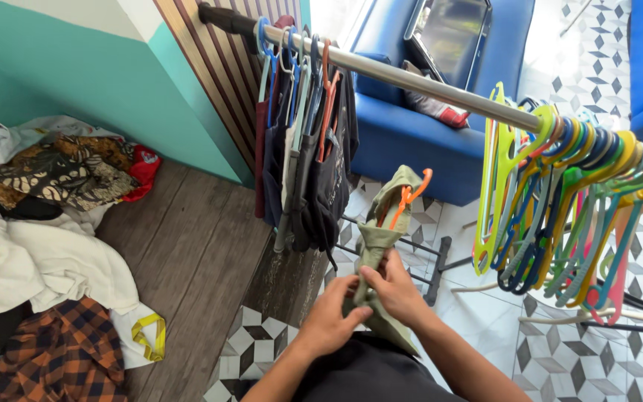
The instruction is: The person picks up garments from a pile on a table, places them on hangers, and hangs them on a clothing rack. The person handles a black shirt, a green shirt, and a white and yellow shirt.
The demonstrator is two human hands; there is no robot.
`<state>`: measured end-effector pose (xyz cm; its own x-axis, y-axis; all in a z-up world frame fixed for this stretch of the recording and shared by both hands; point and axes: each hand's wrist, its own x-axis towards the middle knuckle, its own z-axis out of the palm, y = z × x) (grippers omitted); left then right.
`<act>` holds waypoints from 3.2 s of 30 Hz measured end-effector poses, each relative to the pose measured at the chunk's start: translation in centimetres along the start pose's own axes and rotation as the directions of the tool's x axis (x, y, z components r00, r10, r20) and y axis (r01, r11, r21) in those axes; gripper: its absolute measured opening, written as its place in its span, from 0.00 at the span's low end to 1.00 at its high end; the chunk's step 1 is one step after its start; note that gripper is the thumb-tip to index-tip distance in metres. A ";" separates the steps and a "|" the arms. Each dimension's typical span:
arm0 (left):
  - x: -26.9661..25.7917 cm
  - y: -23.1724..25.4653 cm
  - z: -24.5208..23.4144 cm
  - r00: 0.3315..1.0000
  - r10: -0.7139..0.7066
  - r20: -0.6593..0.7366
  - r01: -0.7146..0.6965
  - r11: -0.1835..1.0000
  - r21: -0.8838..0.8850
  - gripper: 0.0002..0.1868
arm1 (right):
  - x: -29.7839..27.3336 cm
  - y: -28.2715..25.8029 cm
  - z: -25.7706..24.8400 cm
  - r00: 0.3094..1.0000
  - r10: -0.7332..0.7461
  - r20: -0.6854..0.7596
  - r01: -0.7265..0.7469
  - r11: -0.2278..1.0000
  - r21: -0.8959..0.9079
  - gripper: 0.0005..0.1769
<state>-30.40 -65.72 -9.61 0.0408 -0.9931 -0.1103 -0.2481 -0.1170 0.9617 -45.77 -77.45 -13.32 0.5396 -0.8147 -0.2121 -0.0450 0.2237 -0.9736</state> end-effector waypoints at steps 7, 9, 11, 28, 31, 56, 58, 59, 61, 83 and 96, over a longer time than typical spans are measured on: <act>0.7 2.8 -0.9 0.929 0.178 -0.323 -0.168 0.984 0.060 0.18 | 0.2 -4.0 3.9 0.993 -0.095 0.069 0.105 0.979 -0.173 0.29; 1.3 3.4 -1.4 0.925 0.170 -0.340 -0.165 0.985 0.044 0.14 | 0.6 -5.4 4.2 0.992 -0.099 0.081 0.119 0.946 -0.301 0.27; 2.0 4.2 -2.1 0.923 0.128 -0.364 -0.142 0.990 -0.013 0.12 | 1.1 -6.8 3.7 0.981 -0.090 0.171 0.131 0.960 -0.248 0.25; 12.7 7.9 -7.1 0.757 0.349 -0.552 -0.213 0.931 0.297 0.12 | -2.8 -11.3 -5.5 0.674 -0.706 -0.217 0.335 0.554 -0.762 0.21; 15.0 6.8 -7.1 0.809 0.219 -0.546 -0.082 0.961 0.264 0.13 | -3.8 -12.5 -7.6 0.581 -0.782 -0.226 0.193 0.402 -0.895 0.23; 16.2 1.5 -10.8 0.786 0.267 -0.557 -0.070 0.934 0.349 0.10 | -3.4 -9.3 -10.9 0.702 -0.599 -0.385 -0.275 0.271 -0.922 0.53; 16.0 1.4 -11.2 0.820 0.311 -0.481 -0.146 0.925 0.350 0.11 | -3.4 -9.2 -10.8 0.705 -0.596 -0.384 -0.274 0.271 -0.923 0.52; 15.9 1.4 -11.3 0.833 0.282 -0.477 -0.119 0.932 0.342 0.11 | -3.4 -9.2 -10.8 0.705 -0.596 -0.384 -0.269 0.275 -0.923 0.52; 15.5 1.4 -11.8 0.853 0.227 -0.471 -0.068 0.941 0.331 0.11 | -3.1 -9.2 -10.6 0.709 -0.594 -0.379 -0.257 0.282 -0.924 0.52; 19.7 -3.9 -8.2 0.826 -0.033 -0.563 0.067 0.997 0.041 0.20 | -4.4 -7.9 -10.3 0.750 -0.550 -0.368 -0.229 0.306 -0.924 0.50; 15.1 -9.0 -7.4 0.883 -0.052 -0.466 0.144 0.976 0.164 0.27 | -4.3 -8.2 -10.0 0.790 -0.473 -0.390 -0.264 0.312 -0.913 0.48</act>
<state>-20.42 -79.59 -18.07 0.5000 -0.8655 -0.0302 -0.3951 -0.2589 0.8814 -56.13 -81.16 -5.26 0.1199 -0.9582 0.2597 -0.9237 -0.2035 -0.3247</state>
